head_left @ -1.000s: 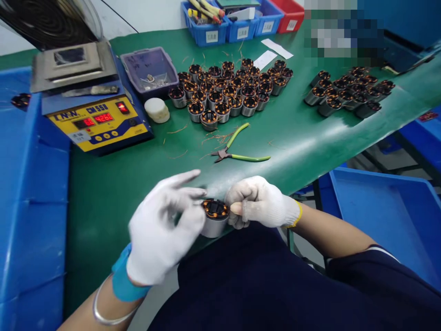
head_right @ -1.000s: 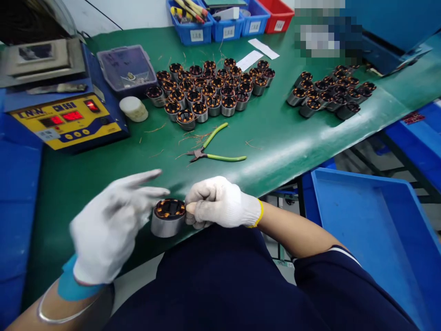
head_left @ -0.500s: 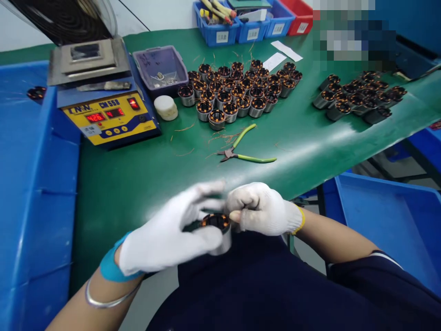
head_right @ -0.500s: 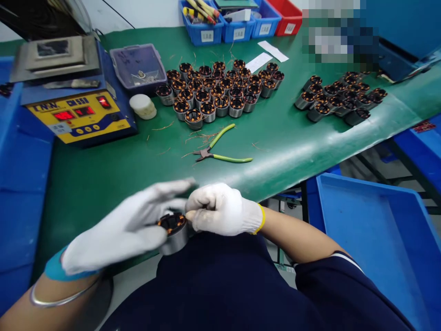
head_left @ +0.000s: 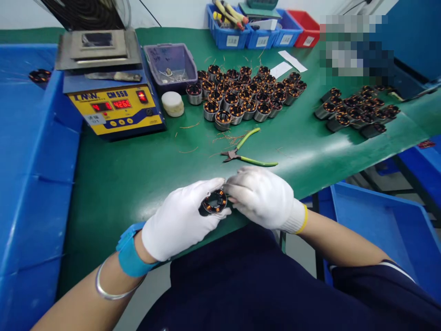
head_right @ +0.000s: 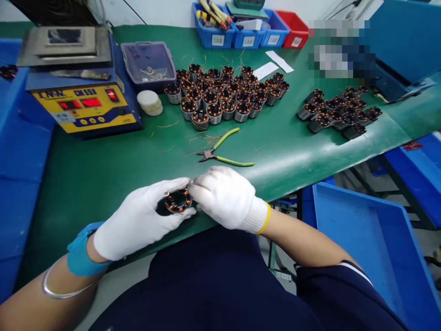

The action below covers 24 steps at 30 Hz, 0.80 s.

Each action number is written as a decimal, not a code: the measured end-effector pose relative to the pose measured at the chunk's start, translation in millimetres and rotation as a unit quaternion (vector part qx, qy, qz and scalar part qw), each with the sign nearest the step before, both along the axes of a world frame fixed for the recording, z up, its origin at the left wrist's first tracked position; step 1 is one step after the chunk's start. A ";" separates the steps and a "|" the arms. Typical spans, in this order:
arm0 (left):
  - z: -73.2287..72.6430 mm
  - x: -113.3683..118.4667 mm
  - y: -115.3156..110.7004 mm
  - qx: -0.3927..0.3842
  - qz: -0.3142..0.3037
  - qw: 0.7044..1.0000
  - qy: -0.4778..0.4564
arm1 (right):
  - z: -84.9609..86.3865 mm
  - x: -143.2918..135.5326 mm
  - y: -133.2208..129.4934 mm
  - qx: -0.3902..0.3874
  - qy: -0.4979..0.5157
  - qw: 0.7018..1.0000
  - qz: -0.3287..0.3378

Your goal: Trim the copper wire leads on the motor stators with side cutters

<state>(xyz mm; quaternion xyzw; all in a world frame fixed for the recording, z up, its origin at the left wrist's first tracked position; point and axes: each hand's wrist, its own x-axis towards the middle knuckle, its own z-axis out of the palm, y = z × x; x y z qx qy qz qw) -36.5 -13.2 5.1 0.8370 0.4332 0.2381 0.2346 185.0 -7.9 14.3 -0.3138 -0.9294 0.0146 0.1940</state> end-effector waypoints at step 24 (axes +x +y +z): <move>3.2 -23.9 32.6 -0.103 0.137 0.978 0.121 | -5.0 63.5 61.8 -0.143 -0.220 0.945 -0.195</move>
